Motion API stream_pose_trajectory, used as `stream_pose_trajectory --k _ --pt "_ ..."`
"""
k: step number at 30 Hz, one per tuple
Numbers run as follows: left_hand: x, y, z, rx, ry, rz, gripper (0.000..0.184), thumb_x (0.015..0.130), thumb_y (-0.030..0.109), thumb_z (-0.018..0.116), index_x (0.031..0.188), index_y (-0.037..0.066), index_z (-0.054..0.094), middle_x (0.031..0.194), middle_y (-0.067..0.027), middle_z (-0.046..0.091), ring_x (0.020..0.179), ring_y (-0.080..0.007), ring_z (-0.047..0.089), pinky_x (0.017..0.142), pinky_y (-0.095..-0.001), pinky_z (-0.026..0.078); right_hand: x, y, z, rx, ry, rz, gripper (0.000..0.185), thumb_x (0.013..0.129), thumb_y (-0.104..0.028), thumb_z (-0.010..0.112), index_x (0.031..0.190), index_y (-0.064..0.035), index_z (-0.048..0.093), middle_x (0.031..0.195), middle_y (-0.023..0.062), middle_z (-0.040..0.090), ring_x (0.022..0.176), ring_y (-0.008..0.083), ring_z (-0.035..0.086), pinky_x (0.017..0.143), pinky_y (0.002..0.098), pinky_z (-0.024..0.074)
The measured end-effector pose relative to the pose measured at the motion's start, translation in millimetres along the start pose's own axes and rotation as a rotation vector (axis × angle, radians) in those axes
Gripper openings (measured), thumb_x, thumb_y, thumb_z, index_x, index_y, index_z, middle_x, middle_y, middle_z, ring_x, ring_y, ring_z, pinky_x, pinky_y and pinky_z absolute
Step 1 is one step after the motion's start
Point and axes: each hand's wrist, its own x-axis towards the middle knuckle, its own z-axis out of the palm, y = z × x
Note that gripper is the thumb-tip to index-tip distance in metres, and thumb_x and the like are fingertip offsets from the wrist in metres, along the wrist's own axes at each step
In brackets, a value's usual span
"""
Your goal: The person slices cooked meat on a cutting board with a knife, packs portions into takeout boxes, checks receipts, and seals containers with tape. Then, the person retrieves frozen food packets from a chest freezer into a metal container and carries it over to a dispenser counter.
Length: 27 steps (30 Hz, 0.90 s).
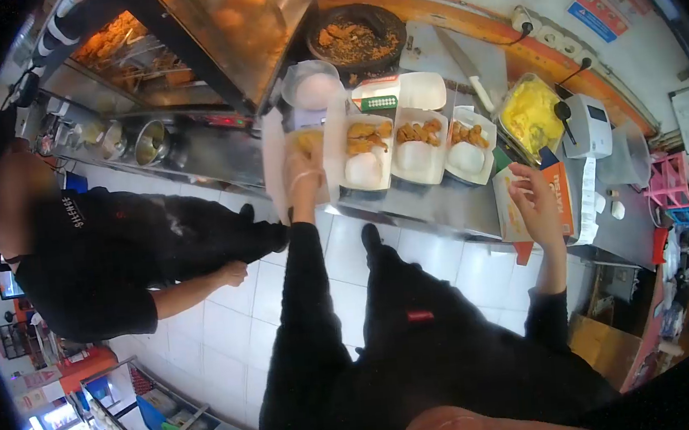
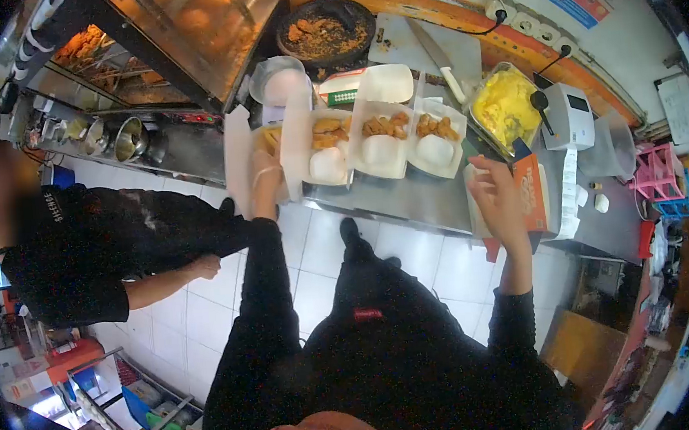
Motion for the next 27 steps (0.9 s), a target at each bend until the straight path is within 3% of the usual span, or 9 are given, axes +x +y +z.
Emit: stream_pose_trajectory --k 7,9,11,15,18,20,22,25,27 --pt "15.9 24.8 -25.0 0.271 0.101 0.195 0.04 0.082 0.025 0.062 0.117 0.005 0.057 0.107 -0.0212 0.061 0.098 -0.0341 0.06 0.083 -0.0421 0.048 -2.0 -8.2 8.8 -0.075 0.048 -0.008 0.04 0.081 -0.01 0.066 0.12 -0.0105 0.056 0.116 0.0103 0.052 0.101 0.0237 0.056 0.087 0.0357 0.0468" --pt "-9.5 79.0 -28.8 -0.811 0.439 0.227 0.032 0.088 0.029 0.054 0.11 0.006 0.061 0.097 -0.0131 0.062 0.093 -0.0297 0.058 0.086 -0.0363 0.046 2.5 -48.4 31.1 -0.101 0.041 -0.126 0.051 0.076 -0.015 0.07 0.123 -0.0089 0.051 0.118 0.0121 0.049 0.108 0.0263 0.052 0.094 0.038 0.042" --pt "-4.1 79.4 2.9 -1.599 0.431 0.078 0.029 0.093 0.029 0.05 0.111 0.008 0.06 0.099 -0.0089 0.061 0.095 -0.0239 0.056 0.089 -0.031 0.044 10.0 -100.5 77.4 -0.072 0.006 -0.355 0.065 0.071 -0.019 0.073 0.128 -0.0075 0.045 0.122 0.0146 0.046 0.116 0.0279 0.045 0.101 0.0396 0.0348" --pt "-98.1 156.9 14.8 -1.126 0.111 0.446 0.045 0.094 0.026 0.051 0.132 0.004 0.041 0.127 -0.0174 0.048 0.113 -0.0245 0.049 0.096 -0.0323 0.041 65.7 -139.7 121.5 0.06 0.165 -0.53 0.055 0.066 -0.01 0.069 0.119 -0.0064 0.052 0.118 0.0157 0.049 0.105 0.0272 0.052 0.093 0.0394 0.0403" --pt "-138.6 152.0 5.3 -0.6 -0.415 0.767 0.065 0.093 0.028 0.054 0.142 -0.002 0.024 0.133 -0.0219 0.043 0.124 -0.0284 0.045 0.101 -0.0375 0.039 127.8 -125.7 110.2 0.234 0.032 -0.19 0.023 0.069 0.005 0.062 0.091 -0.0023 0.058 0.089 0.0039 0.058 0.075 0.0141 0.056 0.066 0.0236 0.0429" --pt "-158.2 158.5 -25.8 -0.525 -0.461 0.966 0.049 0.088 0.018 0.061 0.131 0.001 0.045 0.122 -0.0217 0.054 0.11 -0.0298 0.055 0.097 -0.0364 0.042 185.8 -116.7 106.4 0.259 0.082 -0.361 0.013 0.071 0.009 0.057 0.078 -0.0026 0.056 0.077 0.0031 0.058 0.063 0.0092 0.054 0.054 0.0196 0.0406" --pt "-146.7 140.0 -42.9 -0.438 -0.958 1.085 0.038 0.085 0.012 0.064 0.12 -0.002 0.058 0.106 -0.0202 0.065 0.093 -0.0275 0.064 0.088 -0.0337 0.048 248.7 -120.7 106.9 0.235 0.199 -0.473 0.012 0.071 0.008 0.055 0.074 -0.0035 0.056 0.068 0.0036 0.058 0.054 0.0107 0.054 0.049 0.0223 0.0409" --pt "-121.7 128.7 -87.1 -0.46 -1.131 0.755 0.038 0.088 0.014 0.062 0.124 0.004 0.057 0.092 -0.0135 0.069 0.073 -0.015 0.065 0.074 -0.0287 0.053 313.9 -138.0 124.8 0.266 0.1 -0.209 0.01 0.071 0.005 0.054 0.072 -0.0039 0.059 0.06 0.0047 0.059 0.048 0.0179 0.058 0.047 0.0303 0.0444" --pt "-97.1 108.9 -108.0 -0.699 -0.889 0.595 0.037 0.089 0.013 0.061 0.124 0.003 0.056 0.091 -0.0116 0.068 0.071 -0.0137 0.064 0.066 -0.0261 0.052 362.0 -129.1 167.6 0.222 0.055 -0.133 0.006 0.072 0.002 0.057 0.071 -0.0037 0.059 0.061 0.0063 0.061 0.055 0.0225 0.062 0.051 0.0337 0.0475"
